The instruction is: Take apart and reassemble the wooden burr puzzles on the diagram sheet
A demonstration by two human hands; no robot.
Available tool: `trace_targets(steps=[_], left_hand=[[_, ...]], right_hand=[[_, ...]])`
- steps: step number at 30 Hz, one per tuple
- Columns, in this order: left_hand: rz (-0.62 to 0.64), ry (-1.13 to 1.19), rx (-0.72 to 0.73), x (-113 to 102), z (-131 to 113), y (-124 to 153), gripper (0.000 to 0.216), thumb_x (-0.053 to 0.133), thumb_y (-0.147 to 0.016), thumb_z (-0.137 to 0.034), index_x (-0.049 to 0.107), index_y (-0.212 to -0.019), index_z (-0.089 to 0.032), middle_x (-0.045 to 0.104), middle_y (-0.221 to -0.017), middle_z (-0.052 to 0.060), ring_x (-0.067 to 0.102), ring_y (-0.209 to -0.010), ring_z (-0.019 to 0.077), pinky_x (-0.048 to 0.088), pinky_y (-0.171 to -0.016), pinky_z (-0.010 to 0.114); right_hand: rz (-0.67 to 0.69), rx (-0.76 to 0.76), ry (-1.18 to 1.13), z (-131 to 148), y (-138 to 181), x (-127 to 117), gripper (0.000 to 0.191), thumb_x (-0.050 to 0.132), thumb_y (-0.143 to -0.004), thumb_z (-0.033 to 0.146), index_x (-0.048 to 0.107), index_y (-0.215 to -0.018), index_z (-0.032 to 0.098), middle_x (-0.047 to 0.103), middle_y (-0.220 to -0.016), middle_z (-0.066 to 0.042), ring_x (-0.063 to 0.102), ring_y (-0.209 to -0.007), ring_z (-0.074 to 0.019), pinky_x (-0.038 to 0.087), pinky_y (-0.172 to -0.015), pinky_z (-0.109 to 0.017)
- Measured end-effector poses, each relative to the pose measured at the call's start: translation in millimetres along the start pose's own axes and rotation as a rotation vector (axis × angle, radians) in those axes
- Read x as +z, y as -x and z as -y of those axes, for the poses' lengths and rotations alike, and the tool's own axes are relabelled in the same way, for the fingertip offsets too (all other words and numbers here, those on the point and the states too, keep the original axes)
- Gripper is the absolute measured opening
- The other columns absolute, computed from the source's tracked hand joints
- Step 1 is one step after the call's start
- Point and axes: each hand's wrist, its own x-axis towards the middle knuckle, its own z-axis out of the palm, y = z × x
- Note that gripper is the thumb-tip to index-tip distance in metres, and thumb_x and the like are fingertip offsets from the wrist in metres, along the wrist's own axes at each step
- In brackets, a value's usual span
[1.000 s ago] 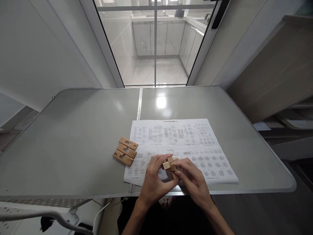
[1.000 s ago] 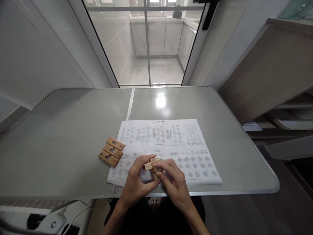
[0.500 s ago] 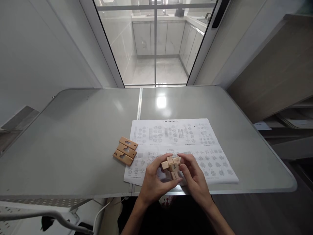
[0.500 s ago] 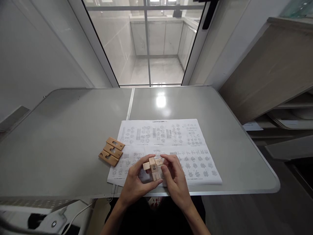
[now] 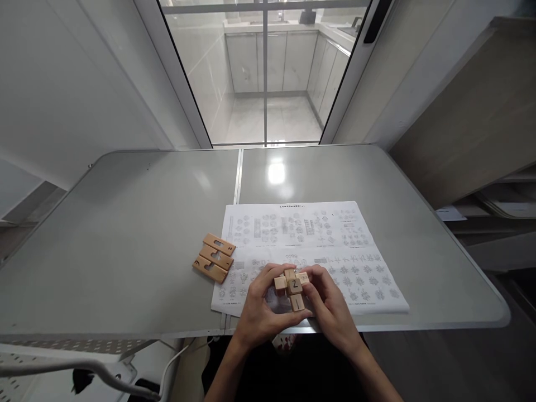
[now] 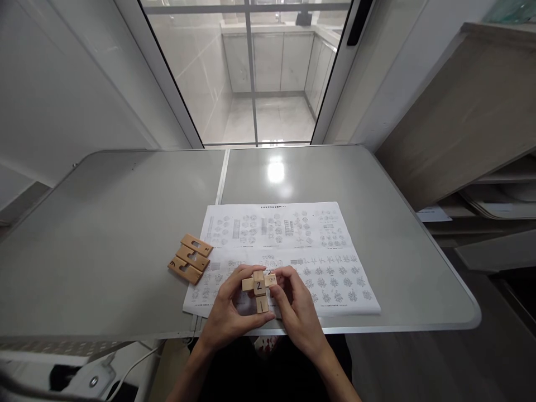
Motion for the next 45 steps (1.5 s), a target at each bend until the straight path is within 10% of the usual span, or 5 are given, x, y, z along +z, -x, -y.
trace_targets(steps=[34,45], left_hand=[[-0.231,-0.431,0.325,15,12,15,0.060,0.080,-0.088,-0.013,0.060,-0.142,-0.030,0.065,-0.124,0.006,0.066,-0.114,0.0229,0.059,-0.100,0.037],[-0.200,-0.390,0.139,16,21,13,0.077,0.080,-0.090,-0.020,0.044,-0.157,-0.033,0.065,-0.132,0.009,0.067,-0.117,0.0262,0.060,-0.097,0.041]], right_hand=[[0.364,0.264,-0.011,37,-25,-21,0.040,0.047,-0.109,0.060,0.054,-0.096,0.024,0.053,-0.091,0.001,0.048,-0.086,-0.0191,0.042,-0.082,-0.031],[0.265,0.251,-0.112,30,-28,-21,0.044,0.057,-0.104,0.066,0.058,-0.095,0.023,0.052,-0.079,0.003,0.050,-0.077,-0.0185,0.043,-0.078,-0.033]])
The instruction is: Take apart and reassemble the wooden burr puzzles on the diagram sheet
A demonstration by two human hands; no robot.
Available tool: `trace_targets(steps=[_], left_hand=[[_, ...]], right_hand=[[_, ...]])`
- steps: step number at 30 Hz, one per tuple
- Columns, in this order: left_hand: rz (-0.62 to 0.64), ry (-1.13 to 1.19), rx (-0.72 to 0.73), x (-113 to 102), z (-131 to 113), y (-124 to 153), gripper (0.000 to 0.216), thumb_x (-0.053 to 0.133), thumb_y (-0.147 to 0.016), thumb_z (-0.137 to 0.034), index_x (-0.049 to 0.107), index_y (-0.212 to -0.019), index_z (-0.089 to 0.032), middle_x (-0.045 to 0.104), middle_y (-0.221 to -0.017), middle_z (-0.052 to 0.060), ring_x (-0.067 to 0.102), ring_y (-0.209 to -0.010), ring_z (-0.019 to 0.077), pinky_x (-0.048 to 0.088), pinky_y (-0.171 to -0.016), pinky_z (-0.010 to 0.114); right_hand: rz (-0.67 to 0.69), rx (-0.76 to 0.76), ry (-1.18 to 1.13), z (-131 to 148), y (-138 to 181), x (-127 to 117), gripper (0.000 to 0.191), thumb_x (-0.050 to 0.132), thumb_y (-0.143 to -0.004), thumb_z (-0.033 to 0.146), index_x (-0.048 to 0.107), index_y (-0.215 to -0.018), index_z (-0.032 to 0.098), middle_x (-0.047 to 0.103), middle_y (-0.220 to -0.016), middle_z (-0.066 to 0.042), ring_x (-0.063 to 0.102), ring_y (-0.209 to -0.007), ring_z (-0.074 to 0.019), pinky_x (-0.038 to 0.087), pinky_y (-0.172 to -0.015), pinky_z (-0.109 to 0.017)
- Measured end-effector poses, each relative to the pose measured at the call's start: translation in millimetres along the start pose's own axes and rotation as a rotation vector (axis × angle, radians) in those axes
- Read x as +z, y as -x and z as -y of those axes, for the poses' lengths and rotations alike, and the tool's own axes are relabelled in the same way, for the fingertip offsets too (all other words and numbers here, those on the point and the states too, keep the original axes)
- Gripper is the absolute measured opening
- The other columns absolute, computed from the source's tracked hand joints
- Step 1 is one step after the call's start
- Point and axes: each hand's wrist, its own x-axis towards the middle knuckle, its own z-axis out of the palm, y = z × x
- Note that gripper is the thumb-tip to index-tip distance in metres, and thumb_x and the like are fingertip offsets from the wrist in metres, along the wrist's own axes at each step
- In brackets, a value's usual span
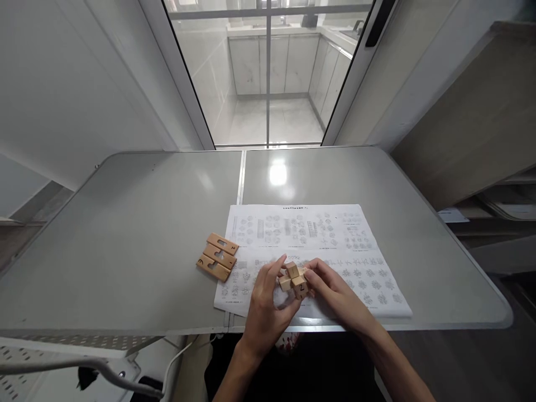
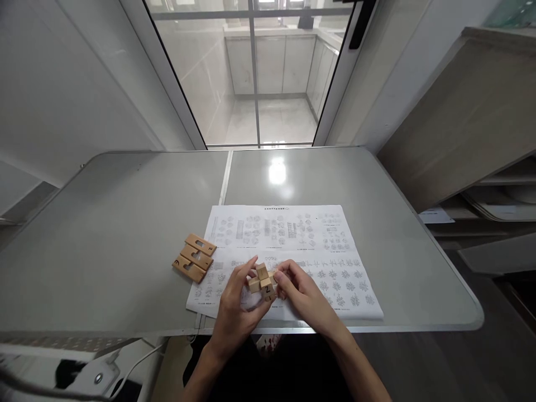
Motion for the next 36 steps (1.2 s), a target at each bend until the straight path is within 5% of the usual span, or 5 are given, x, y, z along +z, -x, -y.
trace_targets(steps=[9,17,25,36], left_hand=[[-0.005,0.072,-0.064,-2,0,-3,0.059,0.072,-0.093,-0.016,0.051,-0.146,-0.032,0.071,-0.115,0.003,0.067,-0.100,0.0198,0.056,-0.090,0.037],[0.046,0.016,-0.058,-2,-4,-3,0.035,0.066,-0.098,-0.017,0.063,-0.131,-0.027,0.074,-0.107,0.002,0.070,-0.098,0.0201,0.057,-0.093,0.038],[0.080,-0.030,-0.051,-5,-11,-3,0.025,0.062,-0.100,-0.018,0.067,-0.123,-0.025,0.074,-0.103,0.003,0.069,-0.098,0.0213,0.057,-0.093,0.039],[0.063,-0.023,-0.039,-4,-12,-1,0.019,0.060,-0.100,-0.019,0.071,-0.116,-0.022,0.073,-0.096,0.003,0.069,-0.095,0.0214,0.056,-0.094,0.041]], right_hand=[[-0.133,0.096,-0.274,4,-11,-17,0.046,0.071,-0.094,0.067,0.061,-0.087,0.023,0.051,-0.073,0.004,0.046,-0.063,-0.0148,0.048,-0.072,-0.033],[-0.637,-0.081,0.040,-10,-22,-77,0.048,0.079,-0.085,0.065,0.064,-0.100,0.023,0.071,-0.080,-0.003,0.065,-0.071,-0.0216,0.058,-0.069,-0.037],[-0.838,-0.128,0.189,-19,-39,-124,0.042,0.077,-0.086,0.059,0.063,-0.098,0.021,0.076,-0.086,-0.008,0.068,-0.068,-0.0216,0.058,-0.067,-0.037],[-0.753,-0.143,0.226,-30,-31,-111,0.034,0.073,-0.087,0.052,0.065,-0.097,0.020,0.077,-0.093,-0.009,0.069,-0.071,-0.0211,0.056,-0.063,-0.034]])
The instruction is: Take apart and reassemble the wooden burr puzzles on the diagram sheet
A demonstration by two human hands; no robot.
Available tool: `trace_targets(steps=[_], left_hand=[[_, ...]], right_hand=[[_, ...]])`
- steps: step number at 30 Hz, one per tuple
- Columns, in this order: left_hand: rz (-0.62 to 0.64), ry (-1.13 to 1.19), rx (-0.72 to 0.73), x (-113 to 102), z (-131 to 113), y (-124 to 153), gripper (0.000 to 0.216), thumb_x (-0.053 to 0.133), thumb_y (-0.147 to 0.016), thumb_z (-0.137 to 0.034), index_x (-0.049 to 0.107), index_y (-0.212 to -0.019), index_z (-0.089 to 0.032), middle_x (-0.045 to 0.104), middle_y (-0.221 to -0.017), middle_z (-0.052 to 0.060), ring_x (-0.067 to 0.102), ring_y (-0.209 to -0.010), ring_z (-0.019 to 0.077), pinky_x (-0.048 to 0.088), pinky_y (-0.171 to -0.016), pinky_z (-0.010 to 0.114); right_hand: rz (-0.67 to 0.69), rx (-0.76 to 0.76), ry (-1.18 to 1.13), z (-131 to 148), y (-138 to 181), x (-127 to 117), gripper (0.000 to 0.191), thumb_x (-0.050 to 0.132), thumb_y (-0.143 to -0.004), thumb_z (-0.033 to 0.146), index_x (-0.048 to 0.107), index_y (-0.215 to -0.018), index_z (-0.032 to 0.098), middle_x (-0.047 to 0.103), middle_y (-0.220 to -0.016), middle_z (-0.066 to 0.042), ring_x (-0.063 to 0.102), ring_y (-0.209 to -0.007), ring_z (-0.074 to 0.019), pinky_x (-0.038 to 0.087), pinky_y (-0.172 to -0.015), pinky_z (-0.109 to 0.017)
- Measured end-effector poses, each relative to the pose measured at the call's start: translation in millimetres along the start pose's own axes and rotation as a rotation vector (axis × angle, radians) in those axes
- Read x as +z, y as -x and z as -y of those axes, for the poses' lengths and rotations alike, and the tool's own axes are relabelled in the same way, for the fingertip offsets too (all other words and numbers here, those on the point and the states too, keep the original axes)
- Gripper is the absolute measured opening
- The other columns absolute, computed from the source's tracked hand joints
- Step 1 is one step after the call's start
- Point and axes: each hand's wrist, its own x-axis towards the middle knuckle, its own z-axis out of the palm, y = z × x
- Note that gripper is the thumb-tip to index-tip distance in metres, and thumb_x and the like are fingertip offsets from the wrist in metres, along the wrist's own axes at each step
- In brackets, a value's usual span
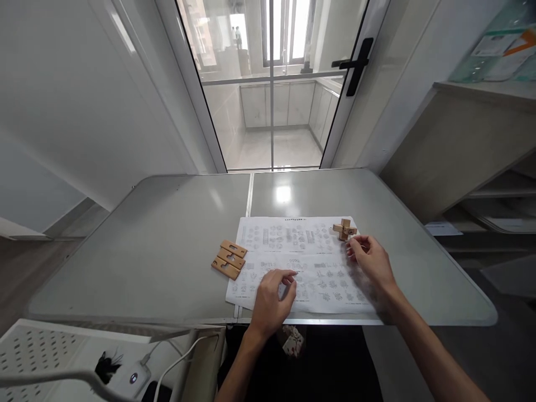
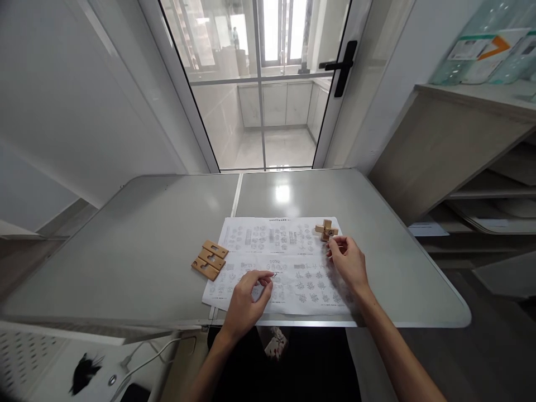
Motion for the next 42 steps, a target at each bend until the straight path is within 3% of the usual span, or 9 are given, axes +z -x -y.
trace_targets(steps=[9,14,20,42], left_hand=[[-0.023,-0.015,0.029,1,2,0,0.018,0.061,-0.099,-0.020,0.073,-0.113,-0.023,0.073,-0.094,0.003,0.071,-0.092,0.0213,0.057,-0.093,0.041],[-0.028,-0.026,0.026,1,2,1,0.018,0.062,-0.099,-0.019,0.073,-0.112,-0.023,0.073,-0.091,0.002,0.071,-0.091,0.0210,0.057,-0.092,0.040],[-0.020,-0.036,0.024,0,1,0,0.019,0.061,-0.100,-0.021,0.073,-0.113,-0.024,0.074,-0.093,0.003,0.072,-0.092,0.0220,0.059,-0.088,0.039],[0.021,-0.048,-0.003,-2,-1,-2,0.018,0.062,-0.099,-0.017,0.071,-0.113,-0.025,0.073,-0.094,0.003,0.070,-0.094,0.0227,0.057,-0.090,0.041]], right_hand=[[0.276,-0.031,-0.019,12,71,-7,0.039,0.072,-0.091,0.060,0.067,-0.092,0.022,0.073,-0.081,-0.005,0.065,-0.067,-0.0203,0.055,-0.066,-0.033],[0.296,-0.077,0.078,3,89,-10,0.041,0.064,-0.097,0.065,0.066,-0.095,0.024,0.073,-0.081,-0.004,0.066,-0.070,-0.0223,0.054,-0.070,-0.035],[0.226,-0.089,0.149,2,92,-6,0.047,0.063,-0.093,0.071,0.068,-0.096,0.024,0.076,-0.081,-0.006,0.069,-0.069,-0.0252,0.055,-0.070,-0.037],[0.236,-0.069,0.192,-1,94,-5,0.039,0.058,-0.101,0.063,0.067,-0.098,0.025,0.075,-0.084,-0.004,0.068,-0.071,-0.0237,0.054,-0.071,-0.035]])
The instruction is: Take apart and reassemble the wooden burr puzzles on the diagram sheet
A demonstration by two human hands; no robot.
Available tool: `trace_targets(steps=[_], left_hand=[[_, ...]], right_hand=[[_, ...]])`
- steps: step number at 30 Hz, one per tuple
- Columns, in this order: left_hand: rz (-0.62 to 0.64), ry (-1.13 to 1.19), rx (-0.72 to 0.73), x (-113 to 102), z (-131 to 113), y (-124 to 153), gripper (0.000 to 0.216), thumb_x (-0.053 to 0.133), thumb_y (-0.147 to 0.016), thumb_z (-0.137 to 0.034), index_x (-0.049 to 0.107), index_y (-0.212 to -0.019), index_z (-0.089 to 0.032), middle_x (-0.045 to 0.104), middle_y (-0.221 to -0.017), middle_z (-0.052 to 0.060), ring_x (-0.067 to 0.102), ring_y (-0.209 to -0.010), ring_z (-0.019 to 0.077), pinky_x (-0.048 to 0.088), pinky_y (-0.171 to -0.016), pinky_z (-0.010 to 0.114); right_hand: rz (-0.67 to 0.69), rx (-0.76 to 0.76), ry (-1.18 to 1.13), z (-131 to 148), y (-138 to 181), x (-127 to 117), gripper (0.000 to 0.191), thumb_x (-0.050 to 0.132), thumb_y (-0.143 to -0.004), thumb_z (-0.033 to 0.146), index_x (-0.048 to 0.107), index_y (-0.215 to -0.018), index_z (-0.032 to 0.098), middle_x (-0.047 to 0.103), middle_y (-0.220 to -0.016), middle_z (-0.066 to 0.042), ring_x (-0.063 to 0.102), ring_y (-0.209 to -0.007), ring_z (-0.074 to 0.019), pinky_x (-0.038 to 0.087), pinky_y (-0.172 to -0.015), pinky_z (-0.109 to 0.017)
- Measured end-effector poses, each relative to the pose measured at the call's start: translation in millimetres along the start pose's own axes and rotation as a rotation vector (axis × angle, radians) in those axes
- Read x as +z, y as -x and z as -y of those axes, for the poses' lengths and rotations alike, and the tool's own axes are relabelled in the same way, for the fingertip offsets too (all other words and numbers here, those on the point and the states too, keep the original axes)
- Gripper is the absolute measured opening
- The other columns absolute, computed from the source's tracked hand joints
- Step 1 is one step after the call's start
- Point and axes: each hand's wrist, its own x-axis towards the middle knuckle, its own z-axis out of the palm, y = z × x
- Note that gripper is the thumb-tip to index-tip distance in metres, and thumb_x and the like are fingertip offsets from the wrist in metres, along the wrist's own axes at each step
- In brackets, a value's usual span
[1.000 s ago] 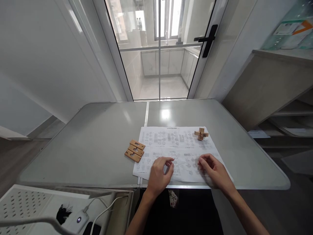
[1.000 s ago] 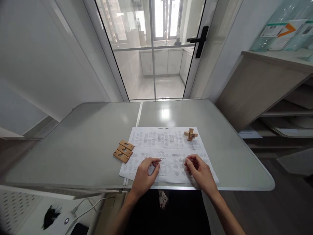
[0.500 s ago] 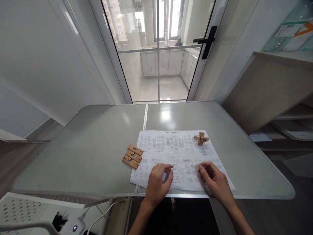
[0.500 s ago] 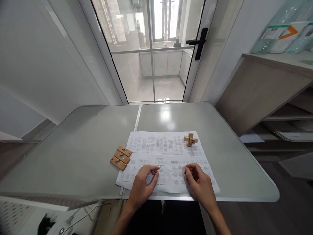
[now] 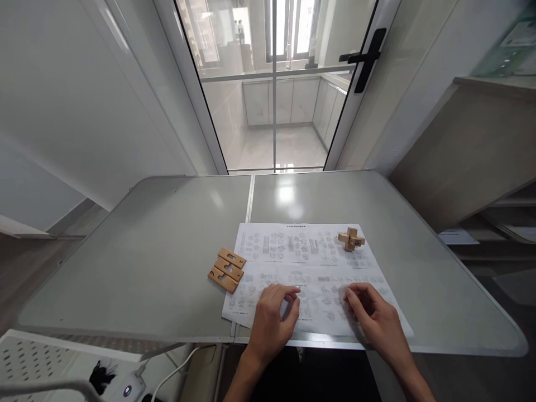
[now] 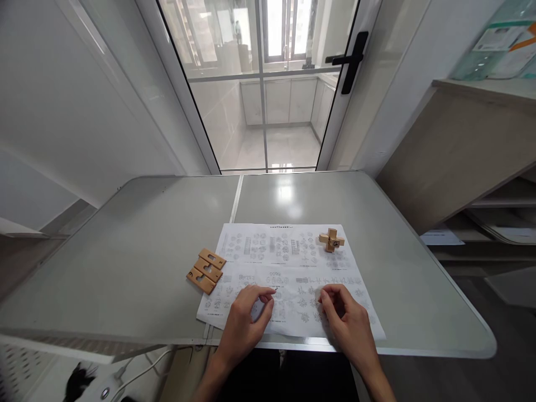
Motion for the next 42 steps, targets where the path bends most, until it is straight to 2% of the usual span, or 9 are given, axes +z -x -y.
trace_targets(steps=[8,12,16,19,22,25,30,35,42], left_hand=[[0.005,0.036,-0.040,0,-2,3,0.019,0.060,-0.101,-0.016,0.069,-0.115,-0.026,0.073,-0.099,0.002,0.070,-0.097,0.0209,0.057,-0.089,0.037],[-0.044,0.008,0.027,-3,0,2,0.023,0.058,-0.102,-0.014,0.067,-0.119,-0.026,0.072,-0.110,0.004,0.068,-0.107,0.0215,0.058,-0.094,0.037],[-0.230,-0.298,0.080,-16,16,-8,0.029,0.060,-0.102,-0.019,0.064,-0.130,-0.027,0.064,-0.134,0.010,0.058,-0.132,0.0290,0.049,-0.114,0.051],[-0.367,-0.538,-0.053,-33,40,-19,0.040,0.064,-0.101,-0.032,0.059,-0.140,-0.023,0.052,-0.153,0.018,0.044,-0.148,0.0390,0.039,-0.121,0.063],[-0.392,-0.672,-0.178,-51,67,-27,0.064,0.068,-0.098,-0.047,0.049,-0.151,-0.016,0.040,-0.164,0.024,0.033,-0.155,0.0473,0.035,-0.121,0.070],[-0.366,-0.697,-0.178,-67,85,-31,0.072,0.064,-0.099,-0.053,0.043,-0.156,-0.015,0.046,-0.162,0.023,0.038,-0.153,0.0444,0.034,-0.123,0.068],[-0.311,-0.662,-0.106,-82,93,-33,0.060,0.059,-0.101,-0.052,0.049,-0.150,-0.018,0.059,-0.151,0.018,0.052,-0.141,0.0382,0.042,-0.118,0.059],[-0.291,-0.666,-0.076,-80,89,-31,0.062,0.059,-0.102,-0.057,0.052,-0.149,-0.016,0.061,-0.147,0.018,0.054,-0.134,0.0375,0.044,-0.115,0.057],[-0.305,-0.646,-0.068,-77,89,-29,0.068,0.057,-0.102,-0.060,0.050,-0.152,-0.016,0.061,-0.148,0.018,0.052,-0.133,0.0376,0.043,-0.114,0.056]], right_hand=[[-0.003,-0.001,0.026,-7,1,1,0.037,0.059,-0.102,0.061,0.068,-0.100,0.025,0.076,-0.087,-0.004,0.071,-0.075,-0.0209,0.055,-0.072,-0.029],[0.008,-0.004,0.045,-8,0,0,0.037,0.058,-0.102,0.061,0.068,-0.100,0.025,0.076,-0.086,-0.003,0.070,-0.073,-0.0201,0.055,-0.071,-0.028],[0.022,-0.018,0.047,-8,-1,-1,0.038,0.058,-0.102,0.061,0.069,-0.098,0.025,0.076,-0.084,-0.003,0.070,-0.071,-0.0200,0.055,-0.069,-0.027],[0.020,-0.024,0.041,-7,-2,-1,0.038,0.059,-0.101,0.061,0.068,-0.097,0.025,0.076,-0.083,-0.003,0.070,-0.071,-0.0198,0.054,-0.068,-0.027],[0.023,-0.028,0.029,-6,-2,0,0.038,0.058,-0.101,0.061,0.068,-0.096,0.025,0.075,-0.081,-0.003,0.069,-0.068,-0.0194,0.054,-0.066,-0.027],[0.026,-0.025,0.029,-5,-1,1,0.037,0.058,-0.102,0.060,0.068,-0.096,0.025,0.075,-0.082,-0.003,0.069,-0.070,-0.0196,0.054,-0.067,-0.027],[0.025,-0.024,0.039,-6,-1,1,0.037,0.057,-0.102,0.060,0.068,-0.097,0.025,0.076,-0.084,-0.003,0.069,-0.071,-0.0200,0.054,-0.068,-0.027],[0.020,-0.016,0.042,-5,-1,0,0.036,0.058,-0.102,0.059,0.068,-0.099,0.025,0.076,-0.087,-0.003,0.071,-0.074,-0.0195,0.054,-0.070,-0.026],[0.000,-0.030,0.022,2,-1,2,0.037,0.058,-0.102,0.060,0.068,-0.096,0.025,0.075,-0.082,-0.003,0.068,-0.070,-0.0199,0.052,-0.065,-0.027]])
